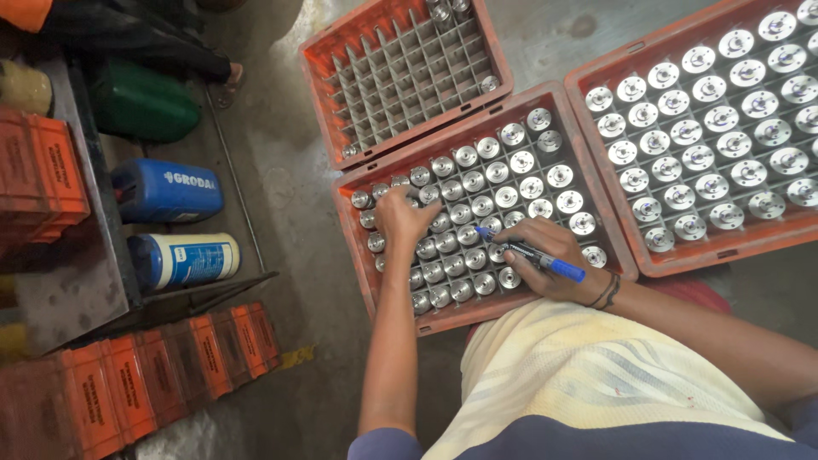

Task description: The person picks small cylindrical metal parts from an orange crate, marks each with a blue marker, and places them back into the crate. The person continues this process across multiple crates, systematically marking each part.

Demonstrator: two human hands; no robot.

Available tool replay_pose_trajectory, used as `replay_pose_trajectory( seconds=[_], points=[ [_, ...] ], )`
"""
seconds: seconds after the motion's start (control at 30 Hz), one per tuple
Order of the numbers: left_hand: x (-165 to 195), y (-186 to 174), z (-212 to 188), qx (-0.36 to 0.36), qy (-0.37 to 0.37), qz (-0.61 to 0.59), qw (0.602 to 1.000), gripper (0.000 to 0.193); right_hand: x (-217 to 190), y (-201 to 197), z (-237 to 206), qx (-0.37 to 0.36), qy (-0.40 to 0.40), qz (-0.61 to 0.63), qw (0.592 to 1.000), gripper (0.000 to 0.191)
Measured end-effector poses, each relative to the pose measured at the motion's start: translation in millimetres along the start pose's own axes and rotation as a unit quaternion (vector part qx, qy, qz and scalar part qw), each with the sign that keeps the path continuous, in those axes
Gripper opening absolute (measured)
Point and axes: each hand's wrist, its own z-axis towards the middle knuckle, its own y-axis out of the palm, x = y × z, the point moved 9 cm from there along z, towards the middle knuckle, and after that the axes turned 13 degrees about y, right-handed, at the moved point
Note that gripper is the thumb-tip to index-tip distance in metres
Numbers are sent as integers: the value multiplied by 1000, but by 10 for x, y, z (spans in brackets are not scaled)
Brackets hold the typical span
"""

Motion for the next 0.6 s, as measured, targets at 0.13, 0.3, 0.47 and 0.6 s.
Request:
replay_pose_trajectory(
  seconds=[0.13,0.3,0.47,0.6],
  points=[
    [-368,-512,-76,204,-9,-262,943,13,46,-40,-3,17,10,3,1000,22],
    [-408,-396,-143,116,-84,-185,972,23,46,-16,-18,9,3,8,1000,21],
    [131,37,-135,29,24,26,999,52,49,-15,-19,3,1,15,1000,22],
    [2,-244,-168,76,66,-109,989,45,20,-88,-20,19,4,16,1000,23]
  ],
)
